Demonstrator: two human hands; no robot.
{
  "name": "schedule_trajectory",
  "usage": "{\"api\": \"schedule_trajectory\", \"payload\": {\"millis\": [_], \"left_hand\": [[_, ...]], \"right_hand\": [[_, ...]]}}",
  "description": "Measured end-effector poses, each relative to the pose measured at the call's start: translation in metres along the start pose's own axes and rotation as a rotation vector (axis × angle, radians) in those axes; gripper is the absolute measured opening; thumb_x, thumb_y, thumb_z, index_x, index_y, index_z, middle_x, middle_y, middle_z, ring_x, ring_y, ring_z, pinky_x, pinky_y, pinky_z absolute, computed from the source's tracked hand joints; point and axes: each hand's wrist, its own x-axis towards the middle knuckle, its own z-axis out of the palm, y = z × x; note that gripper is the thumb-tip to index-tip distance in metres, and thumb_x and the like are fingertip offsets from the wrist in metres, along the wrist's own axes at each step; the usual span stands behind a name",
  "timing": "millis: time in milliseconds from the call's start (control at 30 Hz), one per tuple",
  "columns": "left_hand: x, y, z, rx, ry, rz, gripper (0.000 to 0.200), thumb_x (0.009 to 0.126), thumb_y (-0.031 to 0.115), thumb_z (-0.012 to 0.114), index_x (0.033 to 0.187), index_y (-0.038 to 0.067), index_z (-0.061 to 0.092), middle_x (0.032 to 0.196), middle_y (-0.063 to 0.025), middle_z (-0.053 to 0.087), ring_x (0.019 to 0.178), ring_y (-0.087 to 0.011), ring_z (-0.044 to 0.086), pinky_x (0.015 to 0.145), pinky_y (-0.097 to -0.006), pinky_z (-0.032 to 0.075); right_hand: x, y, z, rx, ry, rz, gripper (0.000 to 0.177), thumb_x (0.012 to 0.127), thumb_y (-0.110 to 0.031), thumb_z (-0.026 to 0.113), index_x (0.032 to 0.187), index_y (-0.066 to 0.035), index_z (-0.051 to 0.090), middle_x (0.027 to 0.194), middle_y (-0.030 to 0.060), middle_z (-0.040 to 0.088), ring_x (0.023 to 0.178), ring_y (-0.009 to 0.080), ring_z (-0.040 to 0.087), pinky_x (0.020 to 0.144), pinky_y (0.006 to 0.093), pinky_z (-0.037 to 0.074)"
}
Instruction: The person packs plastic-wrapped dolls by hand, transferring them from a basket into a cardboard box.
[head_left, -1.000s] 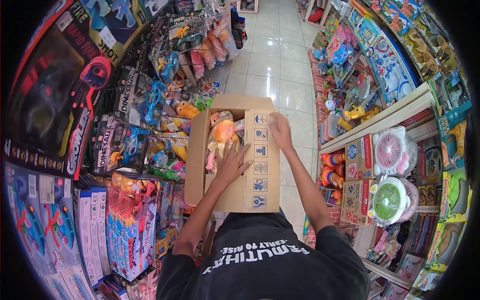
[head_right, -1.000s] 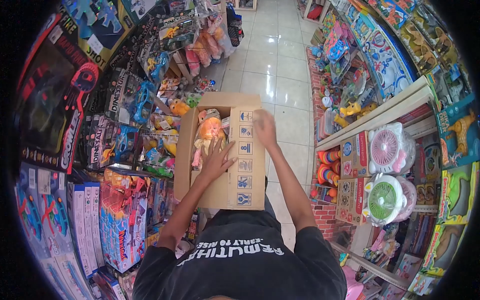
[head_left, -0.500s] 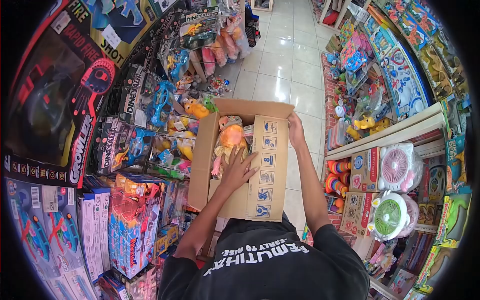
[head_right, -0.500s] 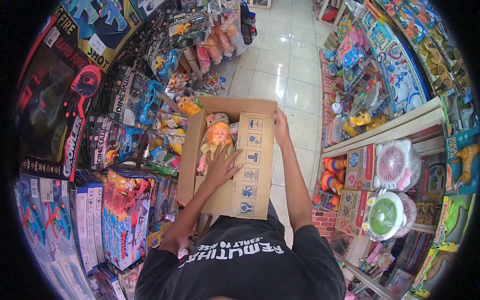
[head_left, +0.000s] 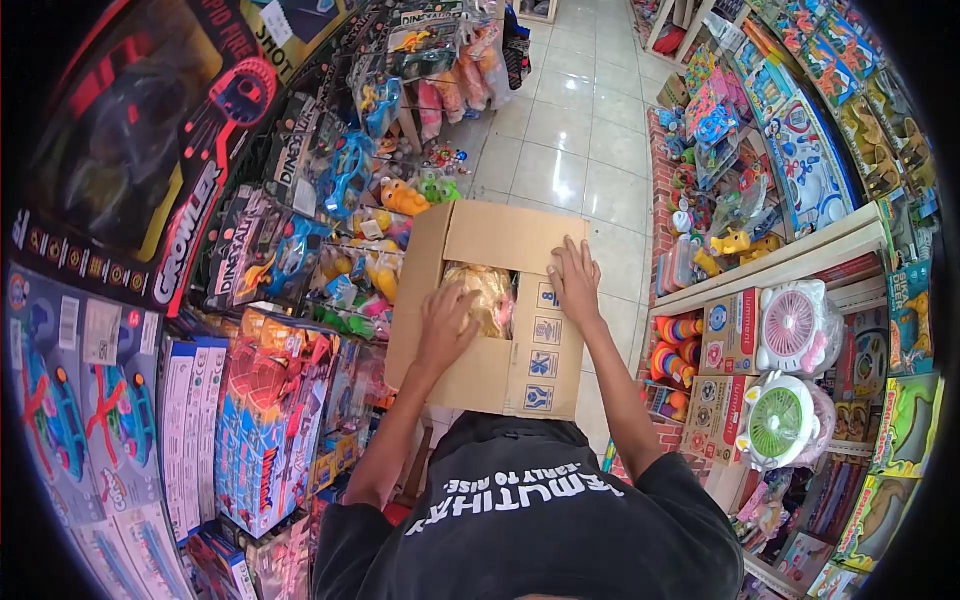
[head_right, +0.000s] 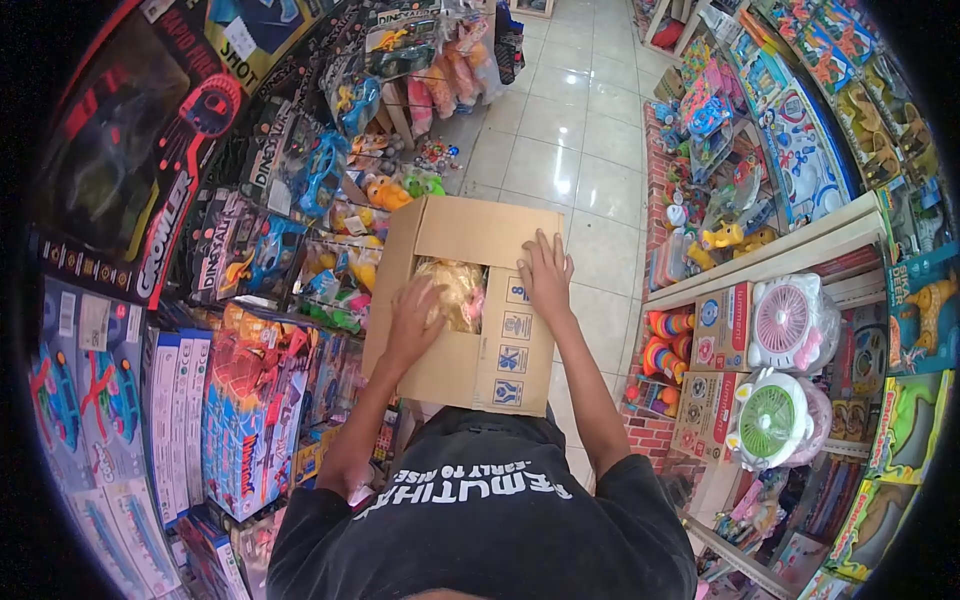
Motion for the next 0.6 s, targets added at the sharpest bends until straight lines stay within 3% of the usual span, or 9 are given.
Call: {"api": "schedule_trajectory", "payload": {"millis": [67, 133, 200, 233, 267, 333, 467, 600], "left_hand": [[-0.015, -0.016, -0.008, -0.023, 0.155, -0.102, 0.044, 0.082, 0.024, 0.058, 0.121, 0.007, 0.05, 0.124, -0.0189, 0.045, 0.12, -0.0374, 0.036, 0.1, -0.0504, 0.024], [-0.033, -0.032, -0.018, -0.007, 0.102, -0.154, 0.052, 0.083, 0.028, 0.056, 0.128, 0.005, 0.042, 0.126, -0.0217, 0.042, 0.12, -0.0395, 0.035, 0.1, -0.0508, 0.024], [-0.059, -0.055, -0.008, 0.156, 0.196, -0.419, 0.059, 0.086, 0.032, 0.053, 0.134, 0.004, 0.032, 0.129, -0.0248, 0.038, 0.122, -0.04, 0.033, 0.101, -0.0494, 0.024], [-0.07, -0.07, -0.002, 0.158, 0.153, -0.538, 0.063, 0.089, 0.035, 0.049, 0.137, 0.003, 0.025, 0.132, -0.027, 0.035, 0.124, -0.0402, 0.032, 0.102, -0.0455, 0.024], [-0.078, -0.078, -0.003, 0.157, 0.148, -0.539, 0.063, 0.089, 0.035, 0.049, 0.137, 0.003, 0.025, 0.132, -0.027, 0.035, 0.124, -0.0402, 0.032, 0.102, -0.0455, 0.024], [-0.088, -0.094, -0.004, -0.278, 0.119, -0.754, 0.063, 0.089, 0.037, 0.048, 0.137, 0.002, 0.025, 0.132, -0.0281, 0.034, 0.124, -0.0413, 0.032, 0.102, -0.0429, 0.026], [-0.099, -0.107, 0.0, -0.599, 0.103, -0.818, 0.063, 0.088, 0.036, 0.051, 0.135, 0.002, 0.027, 0.131, -0.0291, 0.036, 0.121, -0.0411, 0.036, 0.1, -0.0412, 0.03], [-0.093, -0.075, -0.029, -0.197, 0.094, -0.672, 0.06, 0.084, 0.026, 0.057, 0.132, 0.001, 0.031, 0.129, -0.0262, 0.039, 0.117, -0.0364, 0.043, 0.096, -0.041, 0.035]], "right_hand": [[-0.01, -0.007, 0.007, -0.082, 0.024, 0.036, 0.037, 0.083, -0.02, 0.052, 0.119, -0.011, 0.045, 0.14, 0.013, 0.031, 0.132, 0.0379, 0.018, 0.103, 0.0546, 0.016], [-0.02, -0.013, 0.013, -0.161, 0.069, -0.013, 0.04, 0.082, -0.016, 0.051, 0.121, -0.009, 0.046, 0.14, 0.0149, 0.03, 0.132, 0.0359, 0.019, 0.104, 0.0552, 0.014], [-0.028, -0.024, 0.011, -0.179, 0.034, -0.059, 0.04, 0.081, -0.015, 0.051, 0.12, -0.008, 0.047, 0.139, 0.0157, 0.03, 0.132, 0.0352, 0.02, 0.104, 0.0553, 0.014], [-0.032, -0.029, 0.012, -0.196, 0.003, -0.106, 0.04, 0.08, -0.015, 0.052, 0.119, -0.007, 0.047, 0.139, 0.0165, 0.03, 0.132, 0.0345, 0.02, 0.104, 0.0554, 0.014], [-0.038, -0.036, 0.015, -0.196, 0.0, -0.103, 0.04, 0.08, -0.015, 0.052, 0.119, -0.007, 0.047, 0.139, 0.0165, 0.03, 0.132, 0.0345, 0.02, 0.104, 0.0554, 0.014], [-0.046, -0.046, 0.02, -0.084, 0.019, -0.116, 0.04, 0.079, -0.016, 0.053, 0.117, -0.005, 0.049, 0.139, 0.0173, 0.031, 0.131, 0.0343, 0.022, 0.104, 0.0551, 0.013], [-0.044, -0.048, 0.017, -0.078, 0.023, -0.113, 0.052, 0.08, -0.028, 0.052, 0.126, -0.007, 0.042, 0.141, 0.0174, 0.028, 0.133, 0.0342, 0.02, 0.105, 0.0543, 0.01], [-0.046, -0.053, 0.014, -0.21, 0.012, -0.137, 0.064, 0.079, -0.044, 0.053, 0.132, -0.01, 0.039, 0.14, 0.019, 0.027, 0.132, 0.0365, 0.019, 0.104, 0.0571, 0.01]]}}
